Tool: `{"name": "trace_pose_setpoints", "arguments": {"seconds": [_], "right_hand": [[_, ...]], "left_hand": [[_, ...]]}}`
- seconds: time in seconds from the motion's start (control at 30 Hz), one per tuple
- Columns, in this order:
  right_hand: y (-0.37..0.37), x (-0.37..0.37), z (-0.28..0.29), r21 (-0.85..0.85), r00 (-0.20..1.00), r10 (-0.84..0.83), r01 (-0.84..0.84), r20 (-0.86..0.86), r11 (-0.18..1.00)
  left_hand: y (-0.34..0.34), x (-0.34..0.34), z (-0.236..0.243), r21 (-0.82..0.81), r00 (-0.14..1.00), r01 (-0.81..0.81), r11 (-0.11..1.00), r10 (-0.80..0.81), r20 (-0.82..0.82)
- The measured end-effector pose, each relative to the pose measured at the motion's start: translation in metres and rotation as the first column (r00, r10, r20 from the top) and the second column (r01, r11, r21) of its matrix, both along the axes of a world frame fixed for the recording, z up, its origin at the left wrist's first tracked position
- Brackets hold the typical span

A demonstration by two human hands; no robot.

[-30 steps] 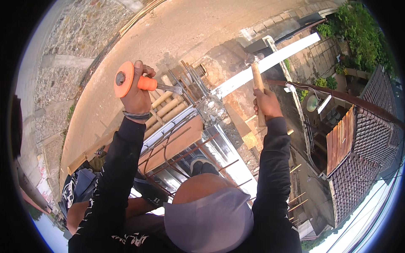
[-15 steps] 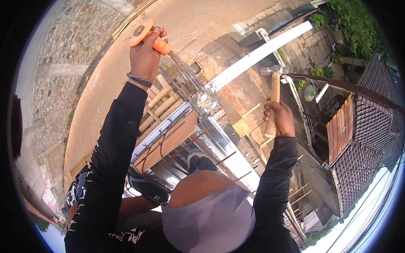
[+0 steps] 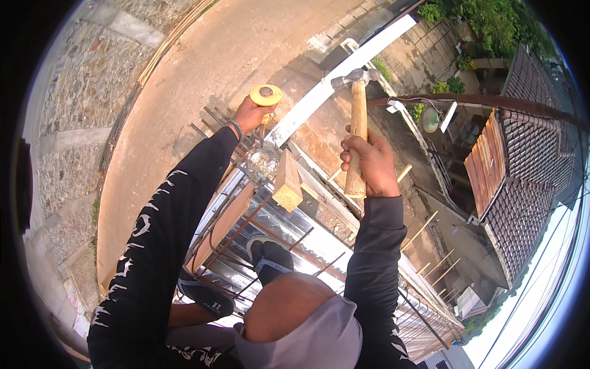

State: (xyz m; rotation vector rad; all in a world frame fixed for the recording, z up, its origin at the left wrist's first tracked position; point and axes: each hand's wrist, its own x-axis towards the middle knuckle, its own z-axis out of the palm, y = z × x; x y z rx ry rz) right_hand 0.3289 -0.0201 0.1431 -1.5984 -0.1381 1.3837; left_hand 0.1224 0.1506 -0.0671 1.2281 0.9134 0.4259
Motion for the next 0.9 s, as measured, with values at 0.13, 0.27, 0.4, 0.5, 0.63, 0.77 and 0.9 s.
{"name": "trace_pose_setpoints", "arguments": {"seconds": [0.13,0.27,0.4,0.5,0.63,0.77,0.9], "right_hand": [[0.003,-0.001,-0.007,-0.012,0.998,0.059,-0.059,0.032,0.998],[0.003,-0.008,0.003,0.008,0.987,0.142,-0.144,0.080,0.990],[0.023,-0.024,0.023,-0.081,0.896,0.371,-0.362,0.244,0.929],[0.045,-0.017,0.024,-0.275,0.776,0.589,-0.529,0.227,0.803],[0.075,-0.049,0.051,-0.185,0.747,0.480,-0.449,0.460,0.874],[0.087,-0.052,0.034,-0.083,0.525,0.284,-0.372,0.802,0.924],[0.079,-0.058,-0.004,-0.417,0.600,0.683,-0.542,0.416,0.730]], "left_hand": [[0.006,0.001,-0.005,-0.228,0.999,0.015,0.974,-0.007,0.034],[0.009,0.002,-0.001,-0.153,0.999,0.033,0.988,-0.030,0.024],[0.016,-0.008,-0.018,-0.073,0.997,0.029,0.997,-0.034,-0.069],[0.013,-0.006,-0.022,-0.086,0.996,0.012,0.996,-0.019,-0.082],[0.013,-0.005,-0.021,0.107,0.970,0.114,0.988,-0.087,-0.225],[0.009,-0.002,-0.014,0.212,0.969,0.142,0.967,-0.092,-0.231],[0.005,-0.005,-0.022,0.302,0.961,0.147,0.942,-0.064,-0.270]]}}
